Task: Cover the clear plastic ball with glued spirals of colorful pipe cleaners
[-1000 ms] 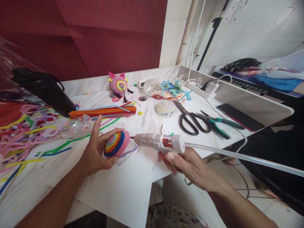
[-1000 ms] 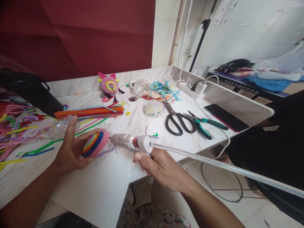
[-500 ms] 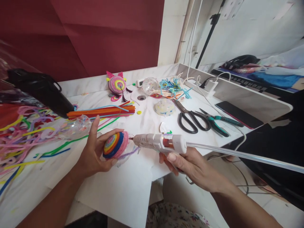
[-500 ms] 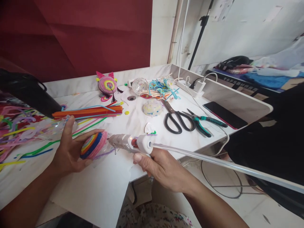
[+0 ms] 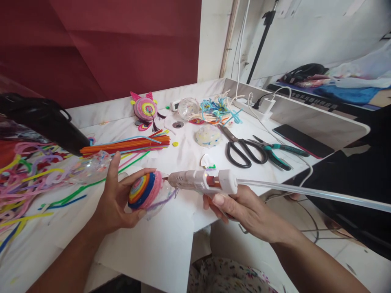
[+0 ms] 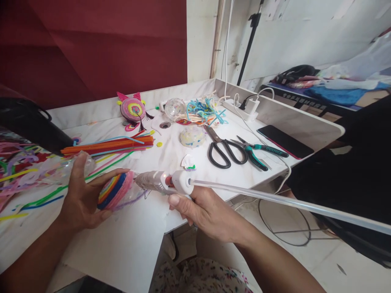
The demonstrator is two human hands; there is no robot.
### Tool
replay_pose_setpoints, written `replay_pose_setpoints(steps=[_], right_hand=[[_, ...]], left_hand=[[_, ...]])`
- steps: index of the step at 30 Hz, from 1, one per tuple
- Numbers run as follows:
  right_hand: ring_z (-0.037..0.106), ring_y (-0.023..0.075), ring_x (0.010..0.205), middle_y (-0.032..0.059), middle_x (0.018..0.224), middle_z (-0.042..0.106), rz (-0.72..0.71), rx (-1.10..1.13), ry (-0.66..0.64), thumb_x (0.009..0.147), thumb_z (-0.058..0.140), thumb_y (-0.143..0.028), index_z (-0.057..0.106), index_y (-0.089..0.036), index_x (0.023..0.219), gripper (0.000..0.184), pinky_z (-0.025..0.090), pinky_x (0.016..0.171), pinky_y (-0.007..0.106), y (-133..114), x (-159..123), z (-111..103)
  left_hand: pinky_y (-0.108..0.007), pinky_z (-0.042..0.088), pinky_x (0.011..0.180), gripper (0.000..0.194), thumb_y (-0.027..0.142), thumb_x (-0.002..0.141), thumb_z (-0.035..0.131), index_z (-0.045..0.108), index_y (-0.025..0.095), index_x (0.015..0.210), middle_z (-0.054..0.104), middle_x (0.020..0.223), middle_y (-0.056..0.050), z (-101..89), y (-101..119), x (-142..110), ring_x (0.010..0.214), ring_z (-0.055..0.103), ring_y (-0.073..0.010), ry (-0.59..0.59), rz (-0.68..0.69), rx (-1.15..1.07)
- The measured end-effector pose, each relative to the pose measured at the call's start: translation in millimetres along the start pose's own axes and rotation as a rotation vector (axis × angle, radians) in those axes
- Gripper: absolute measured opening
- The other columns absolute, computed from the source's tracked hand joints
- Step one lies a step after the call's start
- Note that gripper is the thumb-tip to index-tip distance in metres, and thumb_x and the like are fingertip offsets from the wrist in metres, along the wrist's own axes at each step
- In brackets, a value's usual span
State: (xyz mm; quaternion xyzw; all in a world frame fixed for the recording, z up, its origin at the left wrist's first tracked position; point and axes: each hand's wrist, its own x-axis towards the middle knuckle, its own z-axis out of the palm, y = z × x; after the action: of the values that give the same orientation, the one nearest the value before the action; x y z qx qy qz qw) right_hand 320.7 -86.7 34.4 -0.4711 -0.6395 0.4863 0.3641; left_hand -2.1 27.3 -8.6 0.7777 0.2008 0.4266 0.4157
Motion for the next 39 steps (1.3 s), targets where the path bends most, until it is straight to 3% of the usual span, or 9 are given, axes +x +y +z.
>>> replay_pose_setpoints(steps=[6,15,20,24,28,33,39], right_hand=[[0.056,0.0143,0.060,0.0003,0.064,0.057,-0.007,0.008,-0.004,0.103,0.042,-0.087,0.056,-0.022,0.072,0.074,0.043,0.055,0.027,-3,0,-2],[0.052,0.0126,0.057,-0.0008,0.062,0.055,-0.057,0.056,-0.011,0.104,0.044,-0.084,0.057,-0.021,0.071,0.072,0.042,0.056,0.027,-1,4,-4],[0.055,0.0134,0.059,-0.0001,0.066,0.057,-0.015,0.061,-0.013,0.105,0.047,-0.082,0.058,-0.021,0.076,0.068,0.043,0.055,0.027,-2,-3,-3],[0.057,0.0151,0.063,0.0004,0.070,0.056,-0.001,0.074,-0.023,0.105,0.049,-0.080,0.058,-0.021,0.079,0.065,0.046,0.056,0.028,-4,-11,-2],[0.057,0.0154,0.064,0.0003,0.072,0.058,-0.089,0.053,-0.008,0.109,0.050,-0.072,0.060,-0.022,0.083,0.057,0.046,0.056,0.028,-6,-14,0],[0.057,0.0153,0.065,0.0000,0.074,0.060,-0.185,0.047,-0.010,0.112,0.053,-0.063,0.068,-0.023,0.088,0.049,0.049,0.059,0.029,-10,-15,0],[0.060,0.0181,0.077,0.0040,0.086,0.063,-0.248,-0.044,0.090,0.112,0.050,-0.064,0.073,-0.020,0.102,0.051,0.051,0.064,0.030,-11,-18,-1]], left_hand=[[-0.033,0.068,0.088,0.127,0.022,0.085,0.091,0.007,0.045,0.178,0.071,0.155,-0.009,2.1,2,-1,0.122,0.079,-0.0288,0.009,0.043,-0.050],[-0.037,0.070,0.092,0.128,0.020,0.081,0.093,0.013,0.044,0.178,0.075,0.150,-0.010,1.5,2,1,0.129,0.077,-0.0314,0.008,0.100,-0.045],[-0.029,0.067,0.095,0.128,0.014,0.079,0.094,0.017,0.042,0.177,0.075,0.151,-0.008,2.0,2,6,0.134,0.075,-0.0261,-0.013,0.140,-0.091],[-0.029,0.067,0.092,0.128,0.008,0.078,0.091,0.017,0.043,0.177,0.073,0.154,-0.007,3.2,4,7,0.125,0.078,-0.0230,-0.015,0.132,-0.102],[-0.025,0.066,0.090,0.130,0.006,0.077,0.091,0.017,0.046,0.176,0.074,0.153,-0.004,2.2,5,6,0.121,0.079,-0.0208,-0.019,0.105,-0.104],[-0.030,0.068,0.086,0.132,0.008,0.077,0.092,0.014,0.047,0.176,0.074,0.152,-0.008,0.0,5,5,0.117,0.080,-0.0247,-0.016,0.090,-0.088],[-0.027,0.065,0.095,0.131,0.006,0.078,0.089,0.013,0.045,0.177,0.073,0.154,-0.006,-0.1,1,5,0.129,0.076,-0.0221,-0.010,0.102,-0.081]])
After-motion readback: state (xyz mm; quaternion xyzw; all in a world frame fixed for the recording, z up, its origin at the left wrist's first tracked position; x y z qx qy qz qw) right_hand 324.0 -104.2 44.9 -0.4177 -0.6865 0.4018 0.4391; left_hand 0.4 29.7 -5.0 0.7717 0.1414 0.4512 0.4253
